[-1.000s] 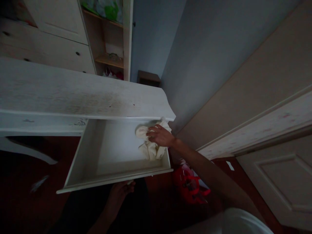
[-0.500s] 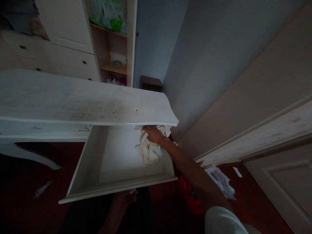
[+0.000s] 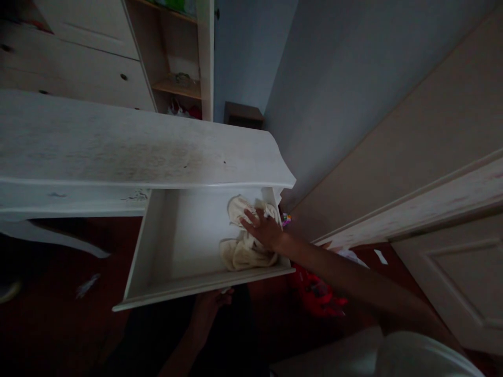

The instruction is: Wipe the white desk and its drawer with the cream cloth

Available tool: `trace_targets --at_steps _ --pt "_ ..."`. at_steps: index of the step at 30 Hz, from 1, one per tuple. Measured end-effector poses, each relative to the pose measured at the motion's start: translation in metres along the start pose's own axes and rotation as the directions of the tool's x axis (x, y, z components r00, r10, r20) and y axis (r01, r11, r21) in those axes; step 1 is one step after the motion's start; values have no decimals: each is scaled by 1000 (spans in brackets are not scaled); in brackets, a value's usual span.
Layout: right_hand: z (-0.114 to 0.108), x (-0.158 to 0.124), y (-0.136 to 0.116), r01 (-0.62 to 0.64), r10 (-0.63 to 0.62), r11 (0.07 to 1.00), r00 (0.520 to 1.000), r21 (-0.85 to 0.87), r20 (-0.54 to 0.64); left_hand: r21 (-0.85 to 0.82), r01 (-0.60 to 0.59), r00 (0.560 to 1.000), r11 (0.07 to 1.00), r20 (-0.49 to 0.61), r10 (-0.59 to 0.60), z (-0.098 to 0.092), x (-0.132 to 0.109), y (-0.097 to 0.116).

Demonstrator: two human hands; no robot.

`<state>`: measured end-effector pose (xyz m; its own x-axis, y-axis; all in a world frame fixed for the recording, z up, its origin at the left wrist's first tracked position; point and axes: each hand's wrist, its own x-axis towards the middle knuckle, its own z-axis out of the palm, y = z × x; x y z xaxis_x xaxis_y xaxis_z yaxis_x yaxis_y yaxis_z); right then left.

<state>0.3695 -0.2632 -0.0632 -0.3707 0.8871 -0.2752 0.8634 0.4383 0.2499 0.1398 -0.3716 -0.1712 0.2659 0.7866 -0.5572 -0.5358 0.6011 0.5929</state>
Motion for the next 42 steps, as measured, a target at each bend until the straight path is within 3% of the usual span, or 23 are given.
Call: trace_targets --at_steps 5,11,19,27,31,36,42 --pt "29 -13 -10 23 -45 989 987 -145 -155 -3 -2 1000 1000 0 2 1 -2 2" --pt "41 -10 -20 60 -91 986 976 -159 -196 8 -14 1000 1000 14 14 6 -8 8" --pt "33 -16 -18 198 -208 976 971 -86 -122 20 16 1000 1000 -7 -16 6 -8 8" --pt "25 -7 -1 188 -167 977 969 104 -179 21 51 998 998 20 -51 9 -12 13" --pt "13 4 9 196 -181 977 970 84 -160 3 79 997 997 25 -79 11 -14 16" --pt "1 24 20 151 -141 986 982 72 -127 -8 71 997 997 19 -71 11 -13 14" --pt "-18 49 18 -18 23 999 994 43 -105 -20 60 998 998 29 -60 8 -11 8"
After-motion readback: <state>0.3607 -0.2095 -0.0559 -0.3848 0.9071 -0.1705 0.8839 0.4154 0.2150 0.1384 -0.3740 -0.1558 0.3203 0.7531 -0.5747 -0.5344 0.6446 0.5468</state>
